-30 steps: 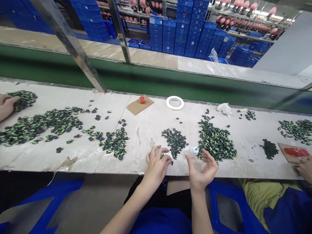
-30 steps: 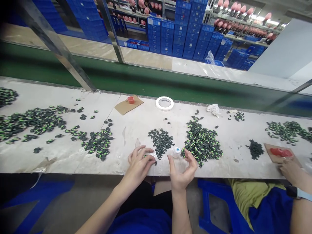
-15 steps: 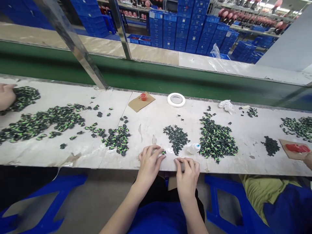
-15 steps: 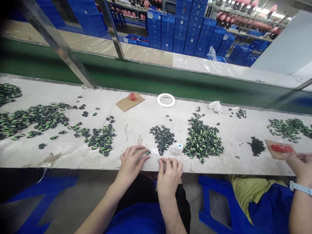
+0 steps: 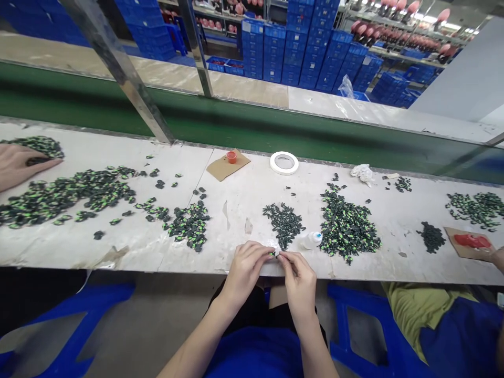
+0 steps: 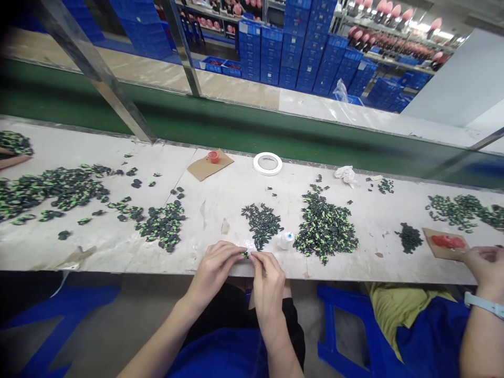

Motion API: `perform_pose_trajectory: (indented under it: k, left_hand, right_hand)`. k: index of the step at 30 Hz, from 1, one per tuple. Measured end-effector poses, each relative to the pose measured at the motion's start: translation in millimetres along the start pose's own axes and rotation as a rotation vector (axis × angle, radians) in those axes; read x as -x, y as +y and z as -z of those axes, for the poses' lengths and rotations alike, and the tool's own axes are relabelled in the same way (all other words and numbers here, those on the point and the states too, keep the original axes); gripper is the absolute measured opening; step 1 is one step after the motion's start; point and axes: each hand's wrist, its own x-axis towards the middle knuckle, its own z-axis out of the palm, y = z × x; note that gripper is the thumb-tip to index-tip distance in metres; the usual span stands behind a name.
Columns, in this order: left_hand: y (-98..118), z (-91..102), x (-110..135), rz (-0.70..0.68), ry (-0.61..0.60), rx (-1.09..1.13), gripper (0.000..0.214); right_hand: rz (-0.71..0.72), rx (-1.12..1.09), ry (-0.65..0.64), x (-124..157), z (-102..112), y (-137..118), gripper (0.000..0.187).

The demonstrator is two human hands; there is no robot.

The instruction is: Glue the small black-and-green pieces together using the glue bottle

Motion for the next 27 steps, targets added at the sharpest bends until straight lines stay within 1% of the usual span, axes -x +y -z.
perform_pose_trajectory:
  k: [5, 8, 10, 13, 16, 18, 21, 24, 27]
  left_hand:
    - [2, -0.4, 2, 0.001, 0.007, 0.004, 0.021]
    - [4, -0.2, 1, 0.031, 0.019, 0.076, 0.020]
    - [7, -0.2, 0, 0.080, 0.027, 0.180, 0.018]
    - [12, -0.3, -2, 0.195, 0.032, 0.342, 0.016]
    - [14, 0.5, 0, 0.274, 0.013, 0.414, 0.015]
    - [13, 1.8, 3, 0.275, 0.000, 0.403, 0.017]
    - [5, 4.5, 7, 0.227, -0.009, 0.348, 0.020]
    - [-6, 8.1, 11, 0.184, -0.094, 0.306, 0.019]
    - [-12, 11.8, 14, 0.182, -0.149, 0.282, 0.020]
  right_hand:
    - [0.003, -0.036, -0.029, -1, 0, -1, 0.018]
    - [0.046, -0.030, -0.030, 0, 0, -1, 0.016]
    - [0.105, -0.016, -0.012, 0, 0, -1, 0.015]
    - [0.189, 0.010, 0.015, 0, 2, -1, 0.016]
    - [0.233, 0.024, 0.010, 0, 4, -4, 0.017]
    - [0.226, 0.012, -0.007, 1, 6, -8, 0.016]
    - [0.158, -0.035, -0.048, 2, 9, -13, 0.016]
    - [0.100, -0.073, -0.088, 4, 12, -17, 0.020]
    - [0.116, -0.074, -0.137, 6, 16, -18, 0.029]
